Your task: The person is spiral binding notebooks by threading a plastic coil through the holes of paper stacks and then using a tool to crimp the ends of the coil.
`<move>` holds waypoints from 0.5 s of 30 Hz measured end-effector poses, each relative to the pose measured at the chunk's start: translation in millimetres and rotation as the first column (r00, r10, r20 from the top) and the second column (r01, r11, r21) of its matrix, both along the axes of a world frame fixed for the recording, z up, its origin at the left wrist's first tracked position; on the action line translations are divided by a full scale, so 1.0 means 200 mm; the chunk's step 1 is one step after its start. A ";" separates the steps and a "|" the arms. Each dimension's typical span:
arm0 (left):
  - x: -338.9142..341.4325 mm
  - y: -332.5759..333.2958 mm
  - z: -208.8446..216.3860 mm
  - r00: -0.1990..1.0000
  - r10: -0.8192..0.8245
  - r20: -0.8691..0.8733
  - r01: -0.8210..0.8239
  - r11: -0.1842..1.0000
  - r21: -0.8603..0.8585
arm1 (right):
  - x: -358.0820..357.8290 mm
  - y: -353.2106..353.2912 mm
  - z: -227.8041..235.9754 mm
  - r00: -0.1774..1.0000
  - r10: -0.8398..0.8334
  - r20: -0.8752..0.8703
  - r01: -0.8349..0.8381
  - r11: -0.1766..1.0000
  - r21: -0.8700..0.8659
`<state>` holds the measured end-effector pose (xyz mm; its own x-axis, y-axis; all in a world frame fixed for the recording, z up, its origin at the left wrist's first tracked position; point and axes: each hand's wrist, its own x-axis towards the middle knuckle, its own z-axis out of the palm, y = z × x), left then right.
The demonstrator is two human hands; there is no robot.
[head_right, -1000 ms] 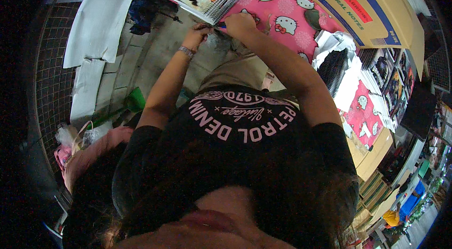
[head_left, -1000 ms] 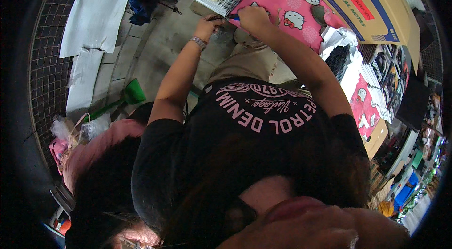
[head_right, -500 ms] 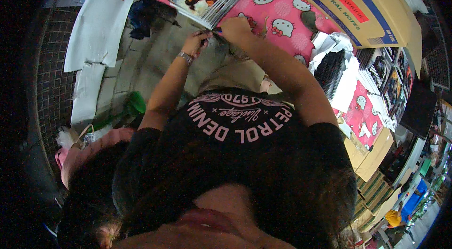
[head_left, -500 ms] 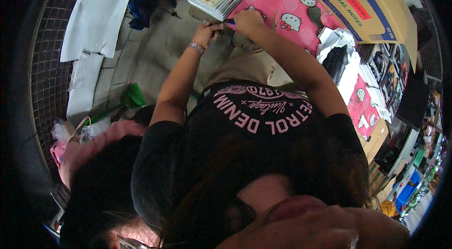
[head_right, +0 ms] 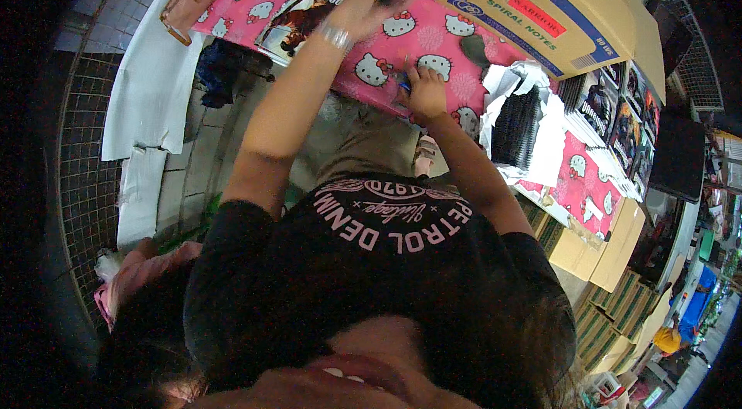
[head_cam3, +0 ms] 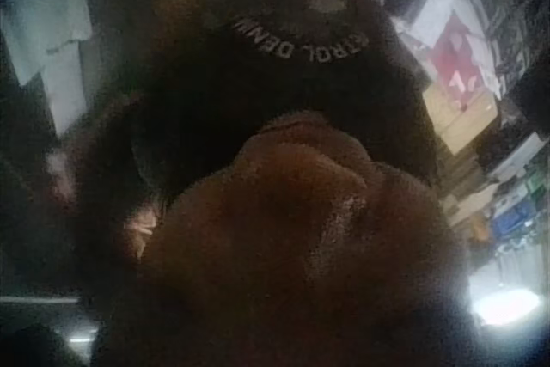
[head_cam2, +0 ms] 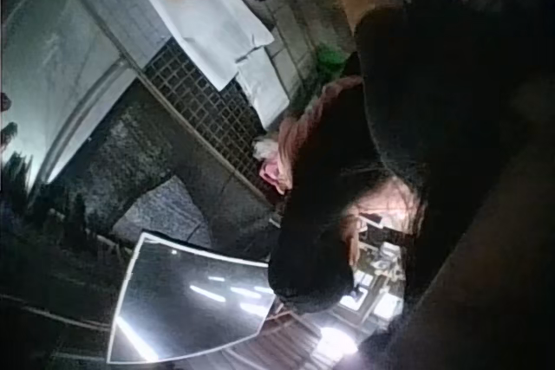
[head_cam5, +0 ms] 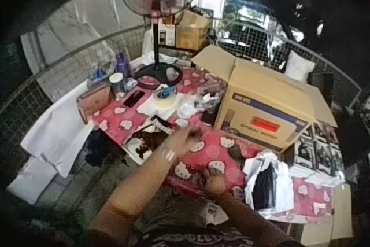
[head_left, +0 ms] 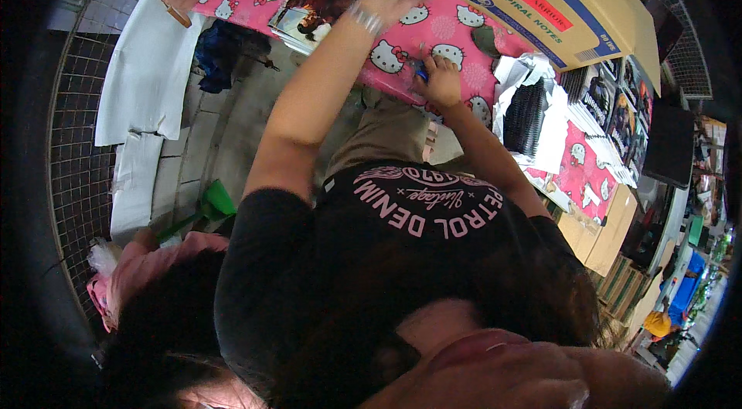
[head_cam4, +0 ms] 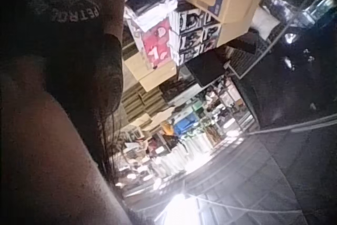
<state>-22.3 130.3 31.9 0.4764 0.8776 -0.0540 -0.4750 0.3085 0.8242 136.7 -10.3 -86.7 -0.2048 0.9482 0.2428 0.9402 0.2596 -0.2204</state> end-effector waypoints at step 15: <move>-0.44 -0.12 0.30 0.820 0.445 -0.361 -0.310 0.874 0.374 | 0.00 0.02 0.02 0.996 0.085 0.019 -0.085 0.996 0.035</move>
<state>-110.5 107.1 91.4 0.0927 0.9896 0.1096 -0.0874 -0.1016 0.9910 136.2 -6.3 -83.5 -0.2890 0.9179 0.2718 0.9180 0.3462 -0.1932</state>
